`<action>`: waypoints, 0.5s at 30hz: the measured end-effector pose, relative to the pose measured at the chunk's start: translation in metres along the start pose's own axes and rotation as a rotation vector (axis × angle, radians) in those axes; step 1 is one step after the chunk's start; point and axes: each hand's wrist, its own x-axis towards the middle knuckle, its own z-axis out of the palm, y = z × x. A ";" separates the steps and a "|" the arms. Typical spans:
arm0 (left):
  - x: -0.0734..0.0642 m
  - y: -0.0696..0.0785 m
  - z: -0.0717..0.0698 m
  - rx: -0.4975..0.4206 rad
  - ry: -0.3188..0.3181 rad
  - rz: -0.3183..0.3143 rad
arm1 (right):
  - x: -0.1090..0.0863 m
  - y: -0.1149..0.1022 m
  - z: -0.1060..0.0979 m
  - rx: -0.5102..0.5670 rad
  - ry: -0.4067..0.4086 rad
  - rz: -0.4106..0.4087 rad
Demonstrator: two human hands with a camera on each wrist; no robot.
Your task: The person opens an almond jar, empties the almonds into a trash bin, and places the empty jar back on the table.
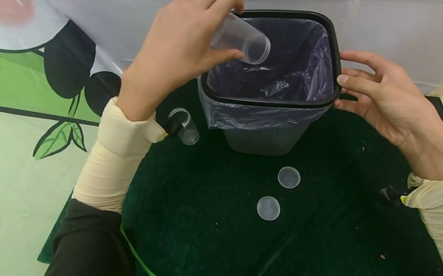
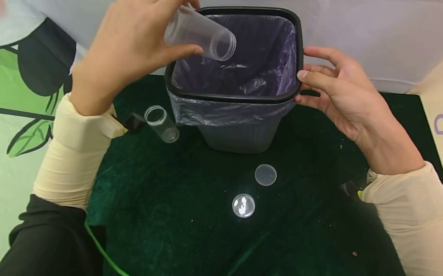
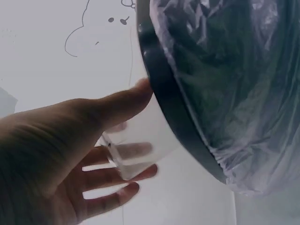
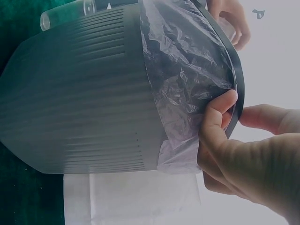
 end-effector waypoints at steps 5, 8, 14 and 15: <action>-0.002 0.005 0.008 -0.025 0.016 0.134 | 0.000 0.001 0.000 0.006 -0.001 -0.003; -0.005 0.007 0.014 -0.051 -0.020 0.179 | -0.001 0.001 0.000 0.014 0.000 -0.004; -0.006 0.007 0.019 -0.043 0.006 0.177 | -0.001 0.001 0.001 0.031 -0.001 -0.009; -0.006 0.006 0.019 -0.045 0.010 0.178 | -0.001 0.001 0.001 0.032 -0.001 -0.009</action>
